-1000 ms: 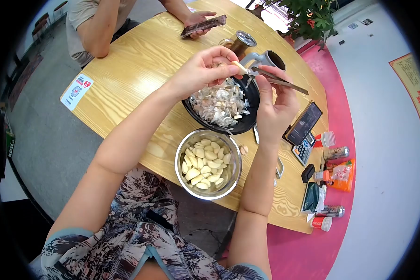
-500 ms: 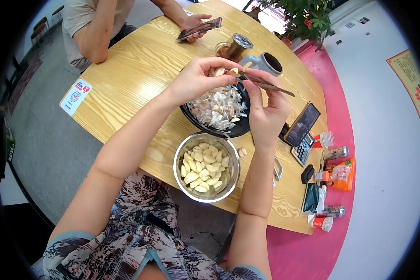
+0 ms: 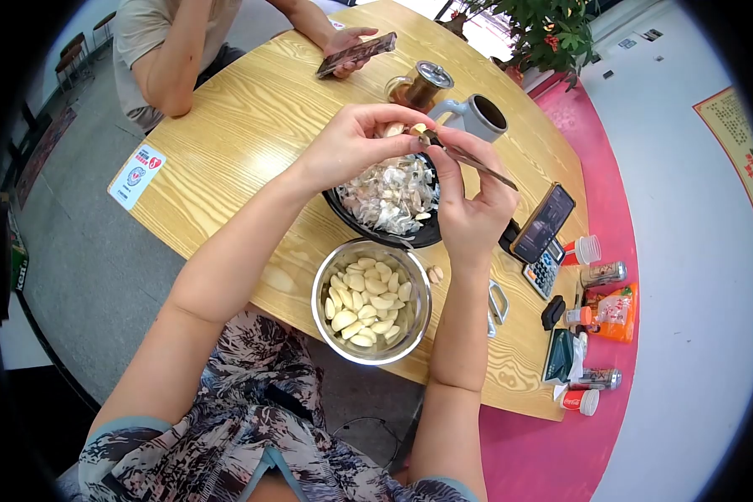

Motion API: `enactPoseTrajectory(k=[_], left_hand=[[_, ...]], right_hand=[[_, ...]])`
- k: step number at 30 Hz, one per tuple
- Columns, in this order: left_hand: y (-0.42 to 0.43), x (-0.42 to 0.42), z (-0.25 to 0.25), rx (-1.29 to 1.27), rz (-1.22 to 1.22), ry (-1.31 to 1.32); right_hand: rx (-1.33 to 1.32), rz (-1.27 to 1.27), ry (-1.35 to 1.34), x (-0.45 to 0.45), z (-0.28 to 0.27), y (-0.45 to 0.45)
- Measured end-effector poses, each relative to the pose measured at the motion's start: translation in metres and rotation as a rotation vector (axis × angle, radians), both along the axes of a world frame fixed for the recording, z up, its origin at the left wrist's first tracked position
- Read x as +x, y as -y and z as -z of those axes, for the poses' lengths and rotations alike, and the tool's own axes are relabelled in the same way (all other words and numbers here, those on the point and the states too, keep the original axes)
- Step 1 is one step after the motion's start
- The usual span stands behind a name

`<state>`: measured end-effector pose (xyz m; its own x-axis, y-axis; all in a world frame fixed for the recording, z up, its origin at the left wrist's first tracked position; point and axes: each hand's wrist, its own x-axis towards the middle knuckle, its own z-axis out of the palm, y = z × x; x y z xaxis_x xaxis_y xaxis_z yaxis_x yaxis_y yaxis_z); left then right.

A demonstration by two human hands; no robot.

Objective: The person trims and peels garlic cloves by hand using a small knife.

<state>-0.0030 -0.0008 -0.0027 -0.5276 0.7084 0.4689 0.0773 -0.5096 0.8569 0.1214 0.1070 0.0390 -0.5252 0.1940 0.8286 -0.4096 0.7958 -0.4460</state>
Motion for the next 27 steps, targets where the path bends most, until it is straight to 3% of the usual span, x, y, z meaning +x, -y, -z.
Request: enactPoseTrajectory(k=[23,27], left_hand=[[0.0007,0.0009,-0.003,0.035,0.039,0.043],[0.0024,-0.001,-0.0042,-0.015,0.105,0.081]], right_hand=[[0.026,0.004,-0.054,0.0016,-0.0004,-0.0004],[-0.175,-0.072,-0.04,0.0038,-0.0034,-0.0011]])
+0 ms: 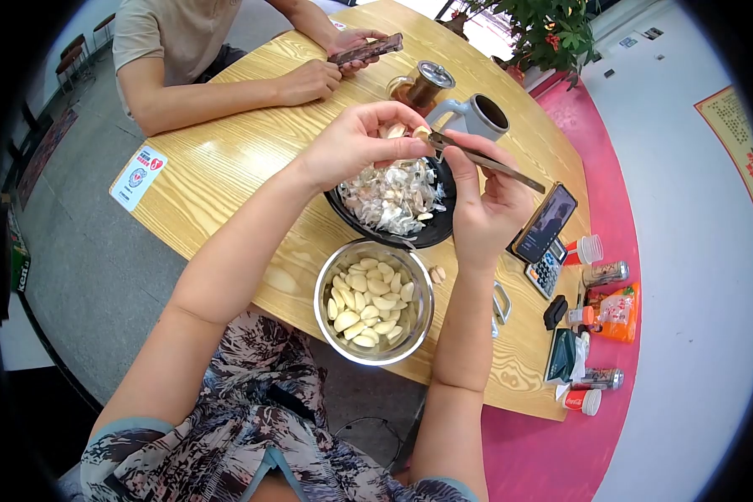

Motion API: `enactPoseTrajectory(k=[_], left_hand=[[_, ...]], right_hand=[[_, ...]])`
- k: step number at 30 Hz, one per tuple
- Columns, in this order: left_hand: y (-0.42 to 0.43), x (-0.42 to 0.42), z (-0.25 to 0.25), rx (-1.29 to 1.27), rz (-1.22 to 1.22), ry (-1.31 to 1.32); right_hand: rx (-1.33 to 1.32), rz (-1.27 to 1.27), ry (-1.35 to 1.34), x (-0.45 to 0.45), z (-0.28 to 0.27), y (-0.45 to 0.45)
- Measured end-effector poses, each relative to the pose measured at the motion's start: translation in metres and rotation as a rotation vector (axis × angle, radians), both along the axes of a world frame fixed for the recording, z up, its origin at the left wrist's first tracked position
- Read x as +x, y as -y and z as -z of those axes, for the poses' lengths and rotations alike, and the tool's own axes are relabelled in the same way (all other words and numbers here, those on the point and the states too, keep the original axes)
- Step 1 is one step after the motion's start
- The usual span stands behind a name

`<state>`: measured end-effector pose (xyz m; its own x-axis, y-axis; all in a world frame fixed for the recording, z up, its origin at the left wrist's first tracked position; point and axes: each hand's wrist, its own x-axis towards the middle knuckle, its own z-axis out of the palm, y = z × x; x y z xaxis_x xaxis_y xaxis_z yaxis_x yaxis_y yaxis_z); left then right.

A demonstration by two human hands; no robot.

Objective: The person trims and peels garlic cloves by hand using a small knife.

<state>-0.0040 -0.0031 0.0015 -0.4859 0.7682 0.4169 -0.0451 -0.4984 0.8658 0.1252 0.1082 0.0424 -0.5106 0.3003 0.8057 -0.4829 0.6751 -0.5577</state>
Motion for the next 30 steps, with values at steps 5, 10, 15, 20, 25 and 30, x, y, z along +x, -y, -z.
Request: enactPoseTrajectory(k=[5,10,15,20,25,30], left_hand=[[-0.002,-0.011,0.007,0.056,0.078,0.205],[-0.004,-0.011,0.007,0.067,0.051,0.243],[-0.007,-0.014,0.009,0.054,-0.091,0.15],[-0.008,-0.004,0.007,0.056,-0.166,-0.053],[-0.004,0.004,0.002,-0.042,-0.11,-0.058],[-0.005,0.005,0.002,-0.015,-0.11,-0.099]], right_hand=[[-0.123,-0.044,0.03,0.006,-0.008,-0.009],[-0.148,-0.042,-0.017,0.008,-0.011,-0.019],[-0.168,0.076,0.306,0.0,0.001,-0.026],[-0.133,0.004,0.163,-0.004,-0.001,-0.012],[-0.057,-0.08,0.041,-0.005,0.003,-0.003],[0.082,0.008,0.101,-0.002,0.003,-0.007]])
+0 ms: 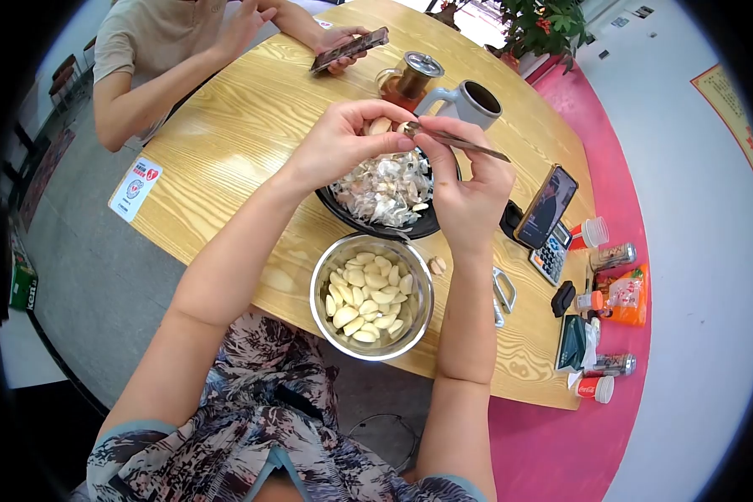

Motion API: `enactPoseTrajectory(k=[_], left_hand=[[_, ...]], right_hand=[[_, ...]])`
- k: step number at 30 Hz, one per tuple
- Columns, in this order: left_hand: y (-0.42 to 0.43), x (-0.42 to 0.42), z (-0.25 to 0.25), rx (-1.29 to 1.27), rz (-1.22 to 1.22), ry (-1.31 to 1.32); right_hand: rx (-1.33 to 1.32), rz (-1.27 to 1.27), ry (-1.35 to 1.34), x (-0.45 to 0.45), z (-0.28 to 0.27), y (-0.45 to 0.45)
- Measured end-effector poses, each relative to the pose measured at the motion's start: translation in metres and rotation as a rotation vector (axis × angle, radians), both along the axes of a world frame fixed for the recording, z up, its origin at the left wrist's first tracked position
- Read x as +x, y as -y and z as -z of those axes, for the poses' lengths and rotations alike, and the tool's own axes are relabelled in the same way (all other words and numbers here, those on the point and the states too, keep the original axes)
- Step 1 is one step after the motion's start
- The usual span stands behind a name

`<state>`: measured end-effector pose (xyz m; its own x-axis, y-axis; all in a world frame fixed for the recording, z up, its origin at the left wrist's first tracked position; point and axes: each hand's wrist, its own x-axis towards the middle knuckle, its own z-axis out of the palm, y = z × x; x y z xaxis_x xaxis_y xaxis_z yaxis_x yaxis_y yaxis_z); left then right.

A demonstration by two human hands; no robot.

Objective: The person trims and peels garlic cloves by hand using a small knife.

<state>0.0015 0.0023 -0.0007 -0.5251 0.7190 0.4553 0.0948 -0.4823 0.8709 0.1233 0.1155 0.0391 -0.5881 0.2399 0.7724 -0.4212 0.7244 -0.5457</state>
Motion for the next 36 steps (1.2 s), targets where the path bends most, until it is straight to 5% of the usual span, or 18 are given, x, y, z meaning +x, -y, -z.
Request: enactPoseTrajectory(k=[8,20,24,26,28,36], left_hand=[[0.003,-0.001,-0.003,-0.044,-0.019,0.07],[0.001,-0.019,0.004,0.116,0.126,0.544],[0.001,-0.019,0.008,0.092,0.194,0.521],[0.001,-0.017,0.007,0.103,0.222,0.516],[0.001,-0.018,0.008,0.108,0.247,0.515],[-0.001,-0.013,0.008,0.091,0.278,0.503]], right_hand=[[-0.14,-0.072,-0.028,0.006,-0.008,0.005],[-0.299,-0.013,-0.051,0.009,-0.017,-0.013],[-0.244,0.075,0.297,0.001,-0.002,-0.018],[-0.261,0.074,0.285,0.0,-0.003,-0.009],[-0.298,-0.079,0.0,-0.004,-0.001,-0.003],[-0.141,-0.02,-0.041,-0.003,0.002,0.006]])
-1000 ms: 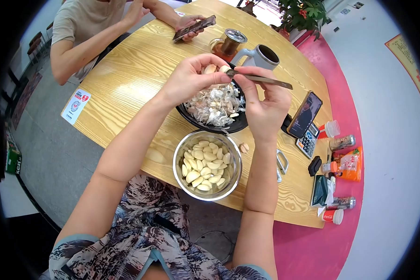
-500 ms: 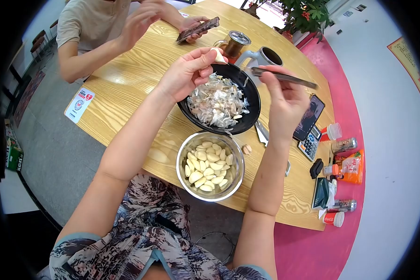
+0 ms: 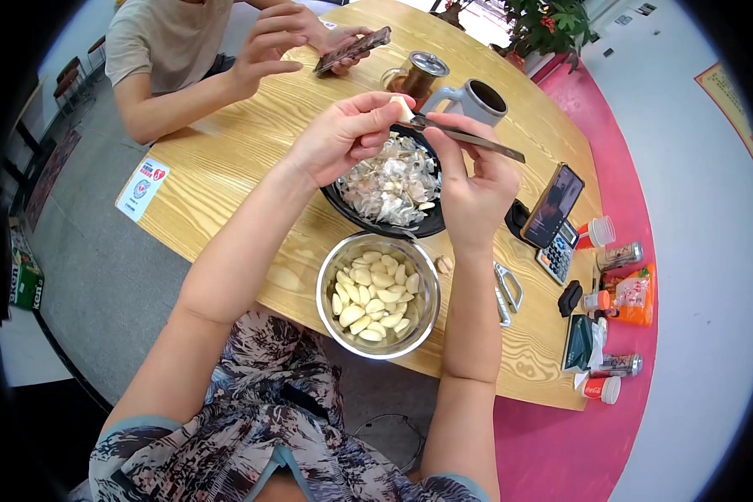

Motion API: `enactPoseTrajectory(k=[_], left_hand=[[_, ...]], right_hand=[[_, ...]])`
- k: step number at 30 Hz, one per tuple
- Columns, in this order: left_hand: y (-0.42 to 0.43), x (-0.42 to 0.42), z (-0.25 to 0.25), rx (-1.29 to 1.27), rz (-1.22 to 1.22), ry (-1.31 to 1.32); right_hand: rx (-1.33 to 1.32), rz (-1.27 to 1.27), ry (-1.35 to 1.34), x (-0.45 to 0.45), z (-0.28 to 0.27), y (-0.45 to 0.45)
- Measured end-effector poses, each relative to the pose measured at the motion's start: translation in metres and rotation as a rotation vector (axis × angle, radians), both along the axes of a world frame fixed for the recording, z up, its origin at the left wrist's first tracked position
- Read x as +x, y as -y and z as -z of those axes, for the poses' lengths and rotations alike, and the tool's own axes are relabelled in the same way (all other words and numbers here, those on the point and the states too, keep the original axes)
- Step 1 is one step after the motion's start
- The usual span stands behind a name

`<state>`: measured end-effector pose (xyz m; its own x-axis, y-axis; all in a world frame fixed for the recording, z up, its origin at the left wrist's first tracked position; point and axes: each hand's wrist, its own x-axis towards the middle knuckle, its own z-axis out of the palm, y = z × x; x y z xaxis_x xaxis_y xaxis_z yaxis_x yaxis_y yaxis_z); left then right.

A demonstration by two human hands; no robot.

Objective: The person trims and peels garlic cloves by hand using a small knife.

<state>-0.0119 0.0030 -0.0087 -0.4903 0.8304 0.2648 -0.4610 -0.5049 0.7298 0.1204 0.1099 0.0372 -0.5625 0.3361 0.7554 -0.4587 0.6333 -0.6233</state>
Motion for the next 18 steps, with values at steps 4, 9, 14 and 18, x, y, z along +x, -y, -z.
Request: enactPoseTrajectory(k=[4,9,14,18], left_hand=[[-0.002,0.002,0.001,-0.014,0.011,-0.053],[0.0,0.002,0.001,-0.001,0.022,-0.099],[0.003,0.003,-0.004,-0.038,-0.035,-0.13],[0.0,0.005,-0.002,-0.02,-0.027,-0.1]], right_hand=[[-0.045,0.099,-0.062,0.001,0.0,0.002],[-0.051,0.25,-0.128,0.002,-0.004,-0.008],[-0.19,0.222,-0.115,0.01,-0.017,-0.026],[-0.107,0.045,0.183,0.005,-0.01,-0.022]])
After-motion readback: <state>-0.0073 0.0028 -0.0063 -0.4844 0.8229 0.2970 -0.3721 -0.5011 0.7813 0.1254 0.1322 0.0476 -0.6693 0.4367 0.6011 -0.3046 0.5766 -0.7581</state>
